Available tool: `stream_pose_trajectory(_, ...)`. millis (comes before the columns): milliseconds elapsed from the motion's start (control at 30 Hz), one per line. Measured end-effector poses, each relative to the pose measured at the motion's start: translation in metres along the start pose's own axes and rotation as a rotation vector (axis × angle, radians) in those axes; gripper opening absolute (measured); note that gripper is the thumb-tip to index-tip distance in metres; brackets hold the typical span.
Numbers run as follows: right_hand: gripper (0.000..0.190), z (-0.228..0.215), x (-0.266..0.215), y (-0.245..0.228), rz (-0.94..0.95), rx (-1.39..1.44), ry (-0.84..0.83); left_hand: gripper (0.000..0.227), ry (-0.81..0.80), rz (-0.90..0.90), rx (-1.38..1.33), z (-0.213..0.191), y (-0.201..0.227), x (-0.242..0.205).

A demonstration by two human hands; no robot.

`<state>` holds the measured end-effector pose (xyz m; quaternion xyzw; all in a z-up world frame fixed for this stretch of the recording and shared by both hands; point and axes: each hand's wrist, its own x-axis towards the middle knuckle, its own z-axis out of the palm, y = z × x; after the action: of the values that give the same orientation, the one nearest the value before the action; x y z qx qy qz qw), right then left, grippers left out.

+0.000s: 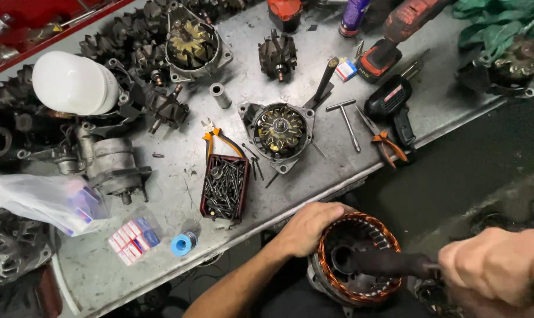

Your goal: The person assembles an alternator by inserting a rotor into a stator and securing it with a metal housing. They use a hammer to tap the components into place and a wrench to tighten bolts on the housing.

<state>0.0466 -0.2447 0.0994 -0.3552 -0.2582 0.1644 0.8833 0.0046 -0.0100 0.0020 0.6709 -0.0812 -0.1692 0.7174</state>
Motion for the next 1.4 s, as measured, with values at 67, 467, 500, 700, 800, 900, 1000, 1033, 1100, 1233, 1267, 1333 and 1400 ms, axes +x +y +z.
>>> stream_pose_trajectory(67,0.047,-0.012,-0.006,0.009,0.22,0.031,-0.198,0.05,0.005,0.001,0.009,0.001,0.004,0.0)
stream_pose_trajectory(467,0.035,0.002,0.01,-0.018,0.077,-0.333,0.102,0.056,0.001,0.016,-0.047,0.001,0.004,0.0)
stream_pose_trajectory(500,0.035,0.004,0.014,-0.018,0.073,-0.337,0.104,0.056,-0.004,0.019,-0.047,0.003,0.006,0.0)
stream_pose_trajectory(700,0.066,-0.001,0.01,0.008,0.222,0.031,0.059,0.057,0.003,-0.001,0.027,0.005,0.007,0.001)
stream_pose_trajectory(800,0.03,0.01,0.01,0.007,-0.076,-0.224,0.185,0.057,-0.019,0.023,-0.044,0.006,0.012,0.0)
stream_pose_trajectory(900,0.057,0.002,0.001,0.031,0.066,-0.081,0.123,0.055,-0.008,0.02,0.141,0.006,0.014,0.002)
stream_pose_trajectory(1000,0.068,0.001,0.007,0.0,0.187,0.045,0.164,0.058,-0.01,0.022,0.013,0.006,0.01,0.002)
stream_pose_trajectory(1033,0.059,-0.003,0.002,0.001,0.243,0.093,0.179,0.056,-0.01,0.049,0.015,0.006,0.012,0.002)
stream_pose_trajectory(1100,0.054,0.0,-0.001,0.014,0.293,0.14,0.188,0.054,-0.01,0.082,0.023,0.007,0.008,0.002)
stream_pose_trajectory(1233,0.047,0.023,0.018,0.005,0.014,-0.036,0.086,0.054,-0.003,0.028,0.028,0.005,0.002,0.002)
stream_pose_trajectory(1267,0.047,0.026,0.023,-0.011,-0.027,-0.05,0.113,0.055,-0.014,0.058,0.009,0.005,0.004,0.003)
stream_pose_trajectory(1333,0.048,0.025,0.012,0.025,0.044,-0.013,0.091,0.05,-0.017,0.048,0.03,0.007,0.006,0.003)
stream_pose_trajectory(1400,0.052,0.021,0.008,0.033,0.105,0.021,0.067,0.046,-0.027,0.044,0.056,0.007,0.001,0.004)
